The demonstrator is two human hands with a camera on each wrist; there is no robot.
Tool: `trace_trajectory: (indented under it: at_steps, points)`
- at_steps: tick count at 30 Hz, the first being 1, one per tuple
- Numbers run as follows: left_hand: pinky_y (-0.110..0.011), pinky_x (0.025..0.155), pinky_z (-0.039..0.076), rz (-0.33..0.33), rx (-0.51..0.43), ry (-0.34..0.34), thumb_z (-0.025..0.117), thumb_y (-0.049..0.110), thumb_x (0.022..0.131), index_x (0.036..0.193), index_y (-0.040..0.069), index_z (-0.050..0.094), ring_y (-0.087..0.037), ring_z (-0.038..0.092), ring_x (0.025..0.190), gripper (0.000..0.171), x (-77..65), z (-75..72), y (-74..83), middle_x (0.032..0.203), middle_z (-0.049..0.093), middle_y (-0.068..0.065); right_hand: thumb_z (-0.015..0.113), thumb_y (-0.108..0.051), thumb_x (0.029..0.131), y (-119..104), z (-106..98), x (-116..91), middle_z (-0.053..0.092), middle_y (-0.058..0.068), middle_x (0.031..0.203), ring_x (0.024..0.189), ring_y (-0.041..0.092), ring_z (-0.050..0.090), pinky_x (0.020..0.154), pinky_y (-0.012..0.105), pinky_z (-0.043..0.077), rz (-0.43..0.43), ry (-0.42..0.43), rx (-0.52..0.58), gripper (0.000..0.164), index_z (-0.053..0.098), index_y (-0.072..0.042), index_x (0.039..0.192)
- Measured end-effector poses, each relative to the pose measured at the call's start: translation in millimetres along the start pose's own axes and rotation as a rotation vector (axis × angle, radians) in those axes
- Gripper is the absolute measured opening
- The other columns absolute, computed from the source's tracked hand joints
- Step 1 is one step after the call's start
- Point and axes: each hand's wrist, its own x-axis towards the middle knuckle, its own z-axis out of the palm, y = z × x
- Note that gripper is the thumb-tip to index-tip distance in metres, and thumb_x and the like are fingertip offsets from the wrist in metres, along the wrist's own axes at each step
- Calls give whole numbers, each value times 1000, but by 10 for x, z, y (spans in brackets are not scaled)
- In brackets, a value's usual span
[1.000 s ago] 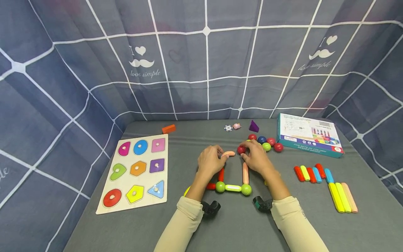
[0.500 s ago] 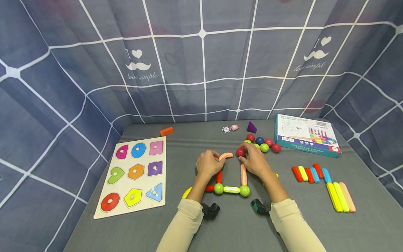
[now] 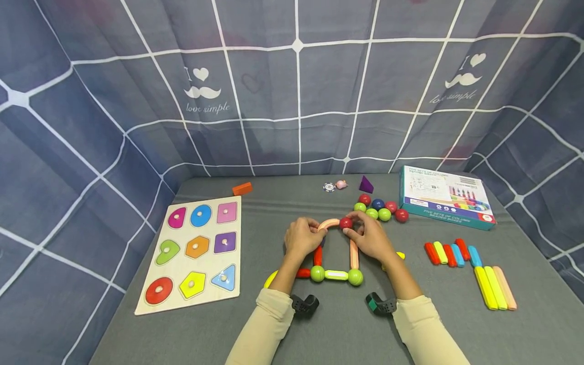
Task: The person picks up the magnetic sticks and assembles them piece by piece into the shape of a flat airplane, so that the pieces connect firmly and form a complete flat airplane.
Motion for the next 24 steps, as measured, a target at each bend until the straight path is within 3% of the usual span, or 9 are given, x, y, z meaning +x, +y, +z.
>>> trace_trajectory:
  at_steps: [6, 10, 14, 17, 21, 24]
  points:
    - [-28, 56, 41, -10, -10, -10, 74, 33, 78, 78, 21, 72, -7, 54, 60, 11, 11, 24, -11, 63, 61, 13, 72, -19, 85, -17, -9, -24, 62, 4, 102, 53, 15, 50, 47, 29, 40, -1, -3, 16, 37, 59, -14, 119]
    - [-29, 56, 40, -11, -12, -5, 74, 32, 78, 77, 22, 72, -8, 53, 59, 11, 13, 26, -20, 63, 60, 13, 72, -21, 85, -71, -85, -84, 64, 7, 102, 58, 15, 52, 53, 30, 42, -19, 19, -56, 40, 59, -8, 120]
    - [-29, 56, 40, -5, -13, 2, 74, 32, 78, 76, 22, 71, -8, 53, 59, 10, 12, 15, -18, 62, 60, 13, 72, -28, 84, -155, -208, -181, 61, 3, 76, 59, 15, 50, 54, 32, 40, 16, 55, -189, 22, 65, -9, 91]
    - [-29, 56, 41, -5, -14, 2, 74, 32, 78, 76, 22, 71, -8, 53, 59, 10, 10, 6, -17, 63, 60, 13, 70, -38, 84, -198, -272, -249, 53, -3, 58, 52, 13, 46, 48, 31, 36, 86, -17, -222, 28, 62, -14, 70]
    - [-29, 56, 41, -16, -19, -8, 75, 32, 78, 77, 21, 72, -7, 54, 59, 11, 7, 9, -22, 63, 60, 14, 69, -45, 83, -206, -277, -310, 50, -5, 52, 47, 11, 44, 44, 28, 33, 141, -142, -188, 35, 62, -17, 64]
    - [-29, 56, 41, -22, -24, -14, 75, 33, 78, 77, 22, 72, -7, 54, 59, 11, 6, 19, -26, 62, 60, 14, 69, -50, 81, -193, -245, -338, 50, -6, 51, 47, 10, 44, 44, 27, 32, 140, -162, -201, 39, 61, -19, 61]
